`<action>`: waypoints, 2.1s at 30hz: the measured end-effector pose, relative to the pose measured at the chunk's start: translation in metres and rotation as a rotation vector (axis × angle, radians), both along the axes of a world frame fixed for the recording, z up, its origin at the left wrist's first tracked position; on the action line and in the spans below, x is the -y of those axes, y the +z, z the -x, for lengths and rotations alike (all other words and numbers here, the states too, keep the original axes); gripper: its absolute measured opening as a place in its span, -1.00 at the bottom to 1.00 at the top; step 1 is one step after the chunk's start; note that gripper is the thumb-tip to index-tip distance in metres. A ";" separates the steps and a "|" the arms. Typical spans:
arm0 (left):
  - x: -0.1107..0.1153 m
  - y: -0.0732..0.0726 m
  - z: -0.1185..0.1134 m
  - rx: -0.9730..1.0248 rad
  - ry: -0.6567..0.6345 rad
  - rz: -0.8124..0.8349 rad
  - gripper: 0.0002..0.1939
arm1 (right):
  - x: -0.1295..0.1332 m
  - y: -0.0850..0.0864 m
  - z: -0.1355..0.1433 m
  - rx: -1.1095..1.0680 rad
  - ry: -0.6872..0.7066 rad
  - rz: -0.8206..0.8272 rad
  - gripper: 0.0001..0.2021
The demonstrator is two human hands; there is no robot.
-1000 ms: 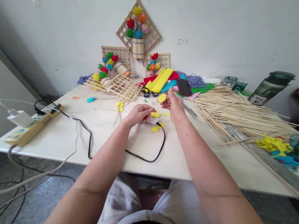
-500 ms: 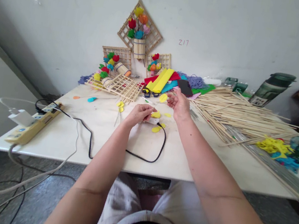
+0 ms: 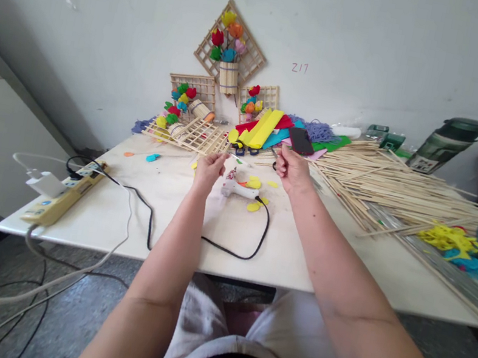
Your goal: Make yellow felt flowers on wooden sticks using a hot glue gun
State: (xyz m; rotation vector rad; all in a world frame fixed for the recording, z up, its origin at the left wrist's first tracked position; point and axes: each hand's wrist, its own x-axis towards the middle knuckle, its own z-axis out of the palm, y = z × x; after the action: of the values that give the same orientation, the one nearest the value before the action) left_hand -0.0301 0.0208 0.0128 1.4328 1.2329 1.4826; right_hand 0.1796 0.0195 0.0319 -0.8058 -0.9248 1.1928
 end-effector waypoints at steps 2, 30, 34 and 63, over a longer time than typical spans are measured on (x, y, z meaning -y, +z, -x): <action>-0.005 0.002 0.015 0.003 0.193 0.001 -0.75 | -0.001 -0.002 0.000 -0.004 -0.013 0.014 -0.68; 0.003 0.006 0.056 -0.799 0.597 0.638 -0.63 | 0.003 -0.008 0.008 0.088 -0.081 0.027 -0.88; 0.005 0.010 0.053 -0.825 0.629 0.566 -0.67 | 0.003 -0.008 0.009 0.105 -0.081 0.005 -0.89; 0.005 -0.005 -0.015 -0.029 -0.034 -0.229 -0.64 | 0.021 -0.015 0.041 0.229 0.403 -0.053 -0.49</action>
State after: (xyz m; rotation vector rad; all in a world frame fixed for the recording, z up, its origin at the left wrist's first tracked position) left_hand -0.0148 0.0153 0.0078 1.6210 1.0762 1.6266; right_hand 0.1385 -0.0014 0.0166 -0.7435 -1.3474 1.4334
